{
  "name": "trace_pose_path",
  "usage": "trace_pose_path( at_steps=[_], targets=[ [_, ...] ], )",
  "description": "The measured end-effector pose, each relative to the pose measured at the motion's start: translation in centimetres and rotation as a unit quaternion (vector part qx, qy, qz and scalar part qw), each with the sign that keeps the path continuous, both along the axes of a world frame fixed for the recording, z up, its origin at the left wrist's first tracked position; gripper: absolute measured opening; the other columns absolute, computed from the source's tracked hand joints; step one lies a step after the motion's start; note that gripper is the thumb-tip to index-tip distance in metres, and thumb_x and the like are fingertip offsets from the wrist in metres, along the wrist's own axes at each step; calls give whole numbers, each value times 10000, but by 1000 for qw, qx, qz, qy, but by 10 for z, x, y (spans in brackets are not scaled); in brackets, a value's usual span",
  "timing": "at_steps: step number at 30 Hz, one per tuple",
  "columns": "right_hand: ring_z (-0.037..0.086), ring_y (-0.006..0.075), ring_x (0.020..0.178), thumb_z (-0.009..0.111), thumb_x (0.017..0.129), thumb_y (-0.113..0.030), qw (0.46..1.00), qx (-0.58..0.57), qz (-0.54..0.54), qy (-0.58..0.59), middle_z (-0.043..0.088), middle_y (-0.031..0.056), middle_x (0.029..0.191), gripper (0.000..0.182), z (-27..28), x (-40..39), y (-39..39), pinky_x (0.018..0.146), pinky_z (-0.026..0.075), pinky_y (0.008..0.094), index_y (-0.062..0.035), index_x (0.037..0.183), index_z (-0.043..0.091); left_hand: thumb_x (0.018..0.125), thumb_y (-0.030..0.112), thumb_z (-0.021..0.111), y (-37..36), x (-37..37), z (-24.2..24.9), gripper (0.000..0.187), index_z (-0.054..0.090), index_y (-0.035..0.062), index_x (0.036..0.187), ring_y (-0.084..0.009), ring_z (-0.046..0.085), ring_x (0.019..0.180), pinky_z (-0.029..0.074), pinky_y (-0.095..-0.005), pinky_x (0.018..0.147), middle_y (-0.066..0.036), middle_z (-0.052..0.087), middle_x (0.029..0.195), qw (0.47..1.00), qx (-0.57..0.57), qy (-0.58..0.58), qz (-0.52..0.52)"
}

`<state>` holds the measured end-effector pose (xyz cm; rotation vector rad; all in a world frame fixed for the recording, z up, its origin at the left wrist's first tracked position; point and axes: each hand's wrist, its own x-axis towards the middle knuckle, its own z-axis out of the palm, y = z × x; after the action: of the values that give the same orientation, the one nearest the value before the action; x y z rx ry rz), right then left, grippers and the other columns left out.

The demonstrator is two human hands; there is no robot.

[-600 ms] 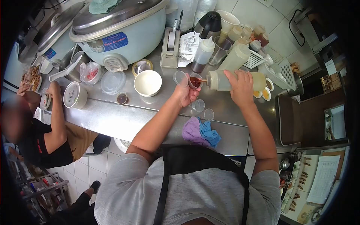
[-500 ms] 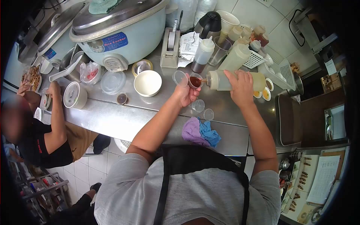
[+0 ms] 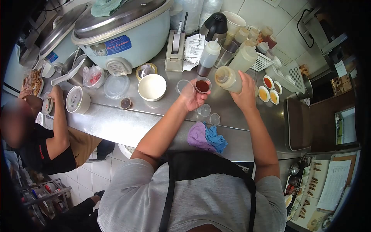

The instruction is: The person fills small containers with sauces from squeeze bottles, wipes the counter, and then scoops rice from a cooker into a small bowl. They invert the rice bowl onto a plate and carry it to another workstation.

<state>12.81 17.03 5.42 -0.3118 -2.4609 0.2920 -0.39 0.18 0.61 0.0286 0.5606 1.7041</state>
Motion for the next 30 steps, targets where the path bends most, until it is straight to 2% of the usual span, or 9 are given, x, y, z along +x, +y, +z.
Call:
trace_pose_path(
  at_steps=[8,11,14,17,20,22,25,27,30],
  targets=[
    [415,282,1094,738,566,-127,954,-269,-38,125,408,164,1170,852,-33,-5,15,934,335,343,-21,1264,260,821,265,335,-2,5,4,263,526,86,847,-136,428,472,297,-198,364,-119,549,721,999,5,-29,30],
    [369,295,1132,751,557,-140,911,-386,-42,139,365,180,1206,888,-49,-2,22,947,311,370,12,1260,230,825,259,349,-1,7,6,236,511,88,828,-136,429,478,300,-201,364,-111,539,708,999,-4,-17,33],
    [309,333,1158,755,557,-178,935,-262,-119,209,332,181,1212,898,-57,8,13,958,276,419,21,1250,220,838,264,352,2,11,8,226,501,95,826,-134,431,484,304,-198,367,-105,532,697,997,0,-30,65],
    [301,307,1165,763,564,-223,974,-70,-82,200,334,186,1160,814,-29,27,-41,955,276,417,-1,1194,297,851,285,356,5,15,7,244,489,82,824,-138,424,471,318,-212,369,-103,533,685,994,10,-39,103],
    [317,321,1132,738,563,-332,985,-20,116,130,360,114,1151,542,-4,18,-102,929,253,485,-125,1007,507,856,314,366,12,14,-23,290,497,57,881,-169,503,575,427,-249,474,-111,546,768,989,111,-23,98],
    [343,319,1111,720,581,-311,983,13,155,102,390,91,1119,408,4,6,-121,912,255,501,-161,921,551,859,318,369,3,34,-1,318,487,38,951,-195,536,699,461,-285,604,-118,545,853,958,-18,219,182],
    [381,318,1076,701,598,-263,984,19,153,93,438,80,1063,317,7,-11,-120,895,265,496,-165,866,563,871,275,366,-3,36,9,288,458,39,1008,-208,538,833,459,-308,725,-103,528,927,957,47,232,165],
    [403,313,1053,691,603,-239,983,15,144,110,464,81,1033,277,4,-21,-105,890,277,475,-151,835,567,868,238,358,3,46,26,208,485,73,878,-164,538,694,475,-273,594,-73,530,816,981,2,-49,185],
    [429,308,1011,684,618,-200,975,-131,130,123,477,105,1021,249,11,-22,-98,872,306,410,-104,807,552,877,247,330,5,39,6,225,479,78,864,-157,504,540,420,-242,441,-86,530,740,982,-9,-4,188]
  ],
)
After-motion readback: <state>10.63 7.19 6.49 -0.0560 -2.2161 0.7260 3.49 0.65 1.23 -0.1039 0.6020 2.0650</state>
